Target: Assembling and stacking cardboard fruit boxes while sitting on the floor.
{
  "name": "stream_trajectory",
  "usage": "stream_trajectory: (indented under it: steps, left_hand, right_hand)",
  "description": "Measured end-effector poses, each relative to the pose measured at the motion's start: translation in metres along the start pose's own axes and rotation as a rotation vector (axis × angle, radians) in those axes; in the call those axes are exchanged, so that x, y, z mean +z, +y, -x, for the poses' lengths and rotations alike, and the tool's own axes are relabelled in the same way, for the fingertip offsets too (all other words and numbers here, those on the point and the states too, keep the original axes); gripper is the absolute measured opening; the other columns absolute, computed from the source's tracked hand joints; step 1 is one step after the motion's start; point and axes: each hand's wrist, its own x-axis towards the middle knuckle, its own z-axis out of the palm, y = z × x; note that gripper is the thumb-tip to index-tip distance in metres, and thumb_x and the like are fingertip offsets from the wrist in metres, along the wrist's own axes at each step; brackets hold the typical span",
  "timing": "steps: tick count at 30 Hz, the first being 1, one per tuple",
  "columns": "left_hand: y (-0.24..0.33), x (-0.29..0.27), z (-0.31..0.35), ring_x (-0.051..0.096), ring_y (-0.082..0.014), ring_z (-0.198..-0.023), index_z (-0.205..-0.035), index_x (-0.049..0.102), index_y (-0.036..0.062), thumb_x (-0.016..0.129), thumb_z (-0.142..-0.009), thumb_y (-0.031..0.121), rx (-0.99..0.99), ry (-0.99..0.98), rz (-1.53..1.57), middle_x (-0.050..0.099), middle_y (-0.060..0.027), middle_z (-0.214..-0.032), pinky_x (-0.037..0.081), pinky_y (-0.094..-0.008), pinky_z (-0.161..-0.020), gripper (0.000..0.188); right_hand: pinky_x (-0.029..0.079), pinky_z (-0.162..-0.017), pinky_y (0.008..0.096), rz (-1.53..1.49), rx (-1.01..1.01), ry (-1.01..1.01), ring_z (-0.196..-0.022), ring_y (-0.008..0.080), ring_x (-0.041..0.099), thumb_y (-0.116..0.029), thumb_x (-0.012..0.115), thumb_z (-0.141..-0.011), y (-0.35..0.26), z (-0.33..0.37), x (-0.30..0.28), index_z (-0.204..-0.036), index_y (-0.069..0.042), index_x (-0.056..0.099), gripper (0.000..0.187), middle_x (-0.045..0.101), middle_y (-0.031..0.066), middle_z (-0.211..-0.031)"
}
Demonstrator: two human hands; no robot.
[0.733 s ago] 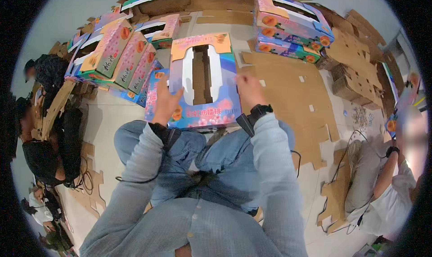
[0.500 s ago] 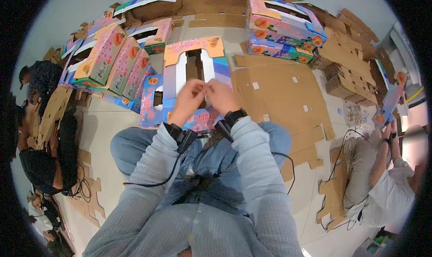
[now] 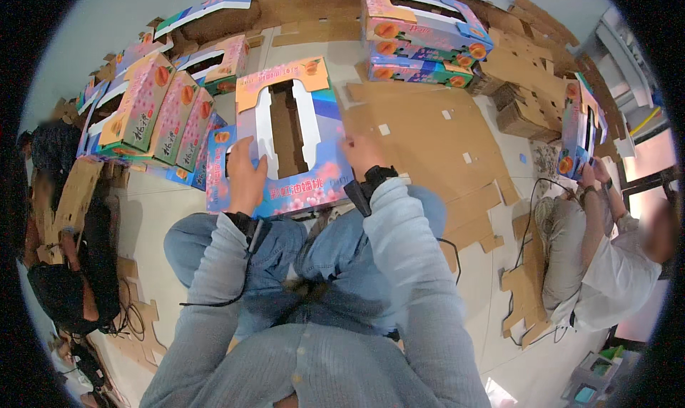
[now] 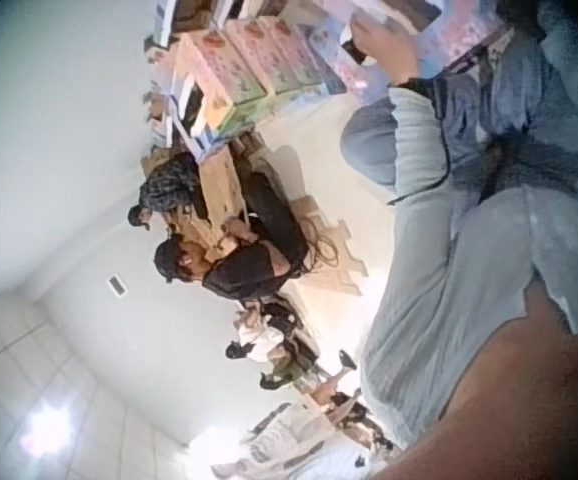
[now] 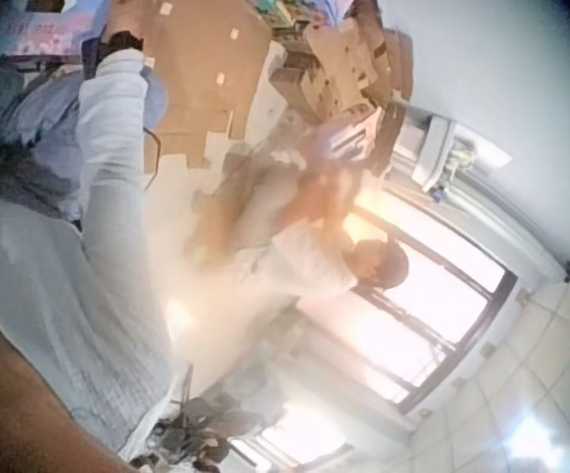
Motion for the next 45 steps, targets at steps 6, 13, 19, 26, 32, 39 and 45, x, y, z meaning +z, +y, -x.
stream_trajectory:
  steps: [6,13,19,26,32,39,45]
  left_hand:
    - [0.015,0.045,0.008,0.046,-0.04,-0.117,-0.122,0.048,-0.0011,0.064,-0.079,0.009,0.104,-0.096,0.32,0.05,-0.0231,-0.123,0.038,-0.0435,-0.101,0.047]
    - [0.015,0.105,-0.011,0.059,-0.0286,-0.104,-0.126,0.043,-0.0077,0.062,-0.086,0.02,-0.298,-0.307,0.576,0.059,-0.0225,-0.11,0.046,-0.0358,-0.089,0.052]
    - [0.024,0.088,-0.01,0.054,-0.0371,-0.112,-0.125,0.043,-0.0072,0.062,-0.084,0.017,-0.308,-0.452,0.469,0.057,-0.0244,-0.115,0.043,-0.0397,-0.096,0.05]
    - [0.022,0.017,-0.015,0.033,-0.0324,-0.134,-0.122,0.052,0.0052,0.063,-0.081,0.014,0.235,-0.079,0.023,0.044,-0.0196,-0.135,0.026,-0.0498,-0.109,0.043]
    - [-0.005,-0.052,-0.051,0.047,-0.0255,-0.124,-0.103,0.06,0.0038,0.069,-0.075,0.046,0.898,-0.618,-0.326,0.058,-0.0114,-0.112,0.014,-0.0605,-0.11,0.052]
    - [0.035,-0.074,-0.057,0.061,-0.0301,-0.086,-0.093,0.056,0.0038,0.074,-0.062,0.05,1.065,-0.822,-0.439,0.058,-0.0117,-0.075,0.04,-0.0495,-0.096,0.058]
    - [0.075,-0.049,-0.031,0.065,-0.032,-0.075,-0.087,0.06,0.0031,0.075,-0.065,0.043,1.013,-0.685,-0.264,0.064,-0.0138,-0.075,0.05,-0.0415,-0.062,0.047]
  right_hand:
    - [0.049,-0.075,0.0318,-0.099,0.119,-0.217,-0.085,0.0159,0.062,-0.033,0.053,-0.094,0.02,-0.007,0.02,-0.117,0.0,0.058,0.04,0.067,0.0076,-0.096]
    - [0.04,-0.1,0.0392,-0.139,0.074,0.133,-0.119,0.0344,0.052,-0.051,0.054,-0.088,0.01,-0.008,0.038,-0.14,-0.004,0.04,0.071,0.054,0.0173,-0.131]
    - [0.04,-0.099,0.0397,-0.607,0.222,-0.181,-0.115,0.034,0.055,-0.057,0.052,-0.088,0.005,-0.011,0.037,-0.132,0.008,0.044,0.078,0.056,0.0249,-0.124]
    - [0.04,-0.099,0.0375,-0.264,0.113,-0.005,-0.118,0.0298,0.052,-0.044,0.054,-0.093,-0.002,-0.011,0.039,-0.137,0.006,0.037,0.07,0.052,0.0215,-0.129]
    - [0.042,-0.096,0.0395,-0.407,-0.045,0.045,-0.117,0.0358,0.053,-0.035,0.058,-0.091,-0.053,0.005,0.011,-0.138,0.0,0.039,0.061,0.055,0.0246,-0.126]
    - [0.044,-0.094,0.0371,-0.293,-0.308,0.103,-0.115,0.0332,0.056,-0.037,0.061,-0.09,-0.106,0.023,-0.04,-0.136,-0.001,0.042,0.062,0.054,0.0224,-0.128]
    - [0.039,-0.1,0.0397,-0.059,-0.586,-0.061,-0.12,0.034,0.049,-0.039,0.063,-0.088,-0.129,0.017,-0.091,-0.133,-0.001,0.045,0.062,0.053,0.0204,-0.128]
